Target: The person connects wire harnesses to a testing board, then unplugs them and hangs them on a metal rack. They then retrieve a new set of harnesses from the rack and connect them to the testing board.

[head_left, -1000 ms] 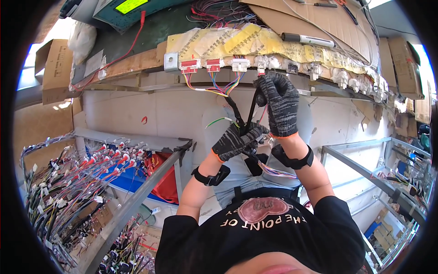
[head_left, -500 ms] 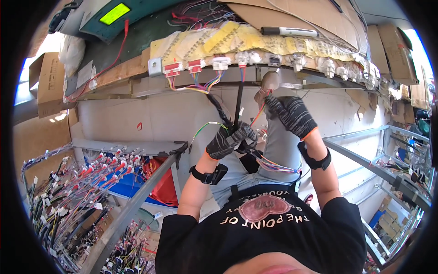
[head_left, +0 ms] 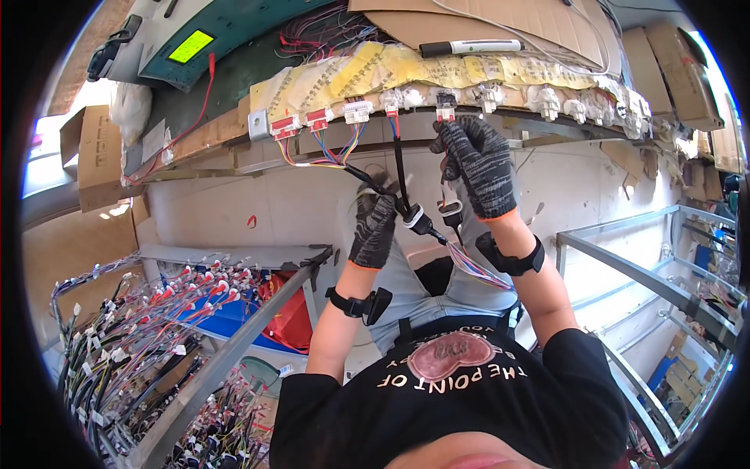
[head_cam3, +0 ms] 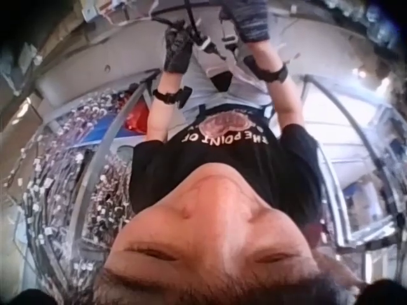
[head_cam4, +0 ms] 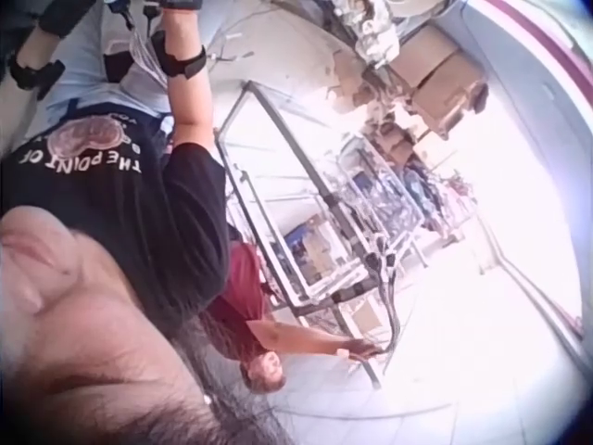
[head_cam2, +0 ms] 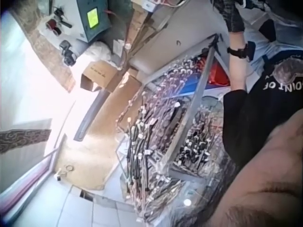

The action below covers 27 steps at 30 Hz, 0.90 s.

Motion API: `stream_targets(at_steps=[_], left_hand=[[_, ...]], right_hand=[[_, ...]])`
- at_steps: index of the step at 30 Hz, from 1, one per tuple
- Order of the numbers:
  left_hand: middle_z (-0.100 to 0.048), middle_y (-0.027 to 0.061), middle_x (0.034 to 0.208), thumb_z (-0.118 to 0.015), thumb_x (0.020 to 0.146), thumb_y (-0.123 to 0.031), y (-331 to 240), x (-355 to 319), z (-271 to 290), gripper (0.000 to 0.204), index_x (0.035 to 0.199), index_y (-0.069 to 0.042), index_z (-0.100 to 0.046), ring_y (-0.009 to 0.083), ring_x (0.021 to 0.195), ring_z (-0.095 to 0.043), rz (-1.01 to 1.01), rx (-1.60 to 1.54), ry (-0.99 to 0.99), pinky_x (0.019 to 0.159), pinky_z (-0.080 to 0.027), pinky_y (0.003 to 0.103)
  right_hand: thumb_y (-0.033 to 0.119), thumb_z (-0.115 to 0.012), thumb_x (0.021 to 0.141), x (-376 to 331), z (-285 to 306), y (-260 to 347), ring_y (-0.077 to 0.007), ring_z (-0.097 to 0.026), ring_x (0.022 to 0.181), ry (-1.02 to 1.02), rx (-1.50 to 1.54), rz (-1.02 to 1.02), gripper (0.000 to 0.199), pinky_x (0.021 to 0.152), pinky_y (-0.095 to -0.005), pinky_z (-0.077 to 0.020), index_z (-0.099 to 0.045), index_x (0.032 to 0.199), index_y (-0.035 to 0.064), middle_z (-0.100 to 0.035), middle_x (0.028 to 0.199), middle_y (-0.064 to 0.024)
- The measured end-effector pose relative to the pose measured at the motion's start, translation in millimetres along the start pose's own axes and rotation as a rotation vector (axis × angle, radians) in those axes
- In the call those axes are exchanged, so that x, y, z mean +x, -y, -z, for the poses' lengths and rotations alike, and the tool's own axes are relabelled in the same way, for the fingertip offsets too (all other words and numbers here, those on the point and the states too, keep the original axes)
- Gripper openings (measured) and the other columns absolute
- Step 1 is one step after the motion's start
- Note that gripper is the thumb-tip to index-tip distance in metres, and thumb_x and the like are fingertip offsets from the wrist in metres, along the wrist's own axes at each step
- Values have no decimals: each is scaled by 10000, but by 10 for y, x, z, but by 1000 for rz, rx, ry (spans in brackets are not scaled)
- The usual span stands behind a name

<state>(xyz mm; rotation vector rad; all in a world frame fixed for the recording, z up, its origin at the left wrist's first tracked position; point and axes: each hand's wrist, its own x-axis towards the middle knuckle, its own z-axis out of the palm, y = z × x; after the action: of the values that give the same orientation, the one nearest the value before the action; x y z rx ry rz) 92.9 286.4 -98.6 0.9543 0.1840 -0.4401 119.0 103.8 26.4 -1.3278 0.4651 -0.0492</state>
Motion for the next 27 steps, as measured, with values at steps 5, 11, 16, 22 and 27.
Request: stream_targets(at_steps=[5, 11, 16, 22, 27], left_hand=[[-495, 135, 996, -739, 686, -329, 87, -456, 126, 585, 1086, -3, -463, 282, 971, -502, -648, 1363, -299, 863, -427, 434], [-531, 115, 1143, -565, 737, -235, -42, -556, -483, 335, 1030, -71, -565, 318, 1068, -500, -1083, 1465, 1158, 926, -406, 473], [-568, 120, 1046, -481, 776, -227, 559, -550, -1008, 267, 966, -78, -596, 302, 992, -563, -732, 1819, 1104, 864, -441, 447], [-576, 141, 719, -499, 833, -224, 432, -594, -1156, 180, 811, -52, -545, 325, 663, -587, -223, 1452, 1344, 568, -469, 403], [-569, 91, 734, -610, 776, -277, -291, -922, -975, 388, 1097, -73, -531, 255, 589, -571, -277, 1321, 1560, 488, -447, 357]], right_hand=[[179, -535, 891, 2, 15, 31, -48, -464, 459, -12, 12, -40, 199, 429, -182, -377, -614, 924, -1, -618, 699, -44], [186, -553, 881, 36, -1, 19, -51, -455, 422, -80, 8, -22, 190, 401, -188, -368, -622, 917, 13, -613, 669, -42], [152, -590, 825, -62, 396, 215, -154, -552, 525, 178, -671, 175, 159, 507, -280, -460, -643, 905, 25, -639, 726, -91], [205, -587, 847, -1600, 1468, -391, -209, -626, 773, 1049, -599, -122, 353, 738, -351, -490, -529, 1132, 5, -650, 810, -71], [364, -544, 868, -1970, 1613, -696, -127, -577, 704, 529, 463, -627, 549, 646, -270, -466, -416, 1260, 2, -604, 908, -90]])
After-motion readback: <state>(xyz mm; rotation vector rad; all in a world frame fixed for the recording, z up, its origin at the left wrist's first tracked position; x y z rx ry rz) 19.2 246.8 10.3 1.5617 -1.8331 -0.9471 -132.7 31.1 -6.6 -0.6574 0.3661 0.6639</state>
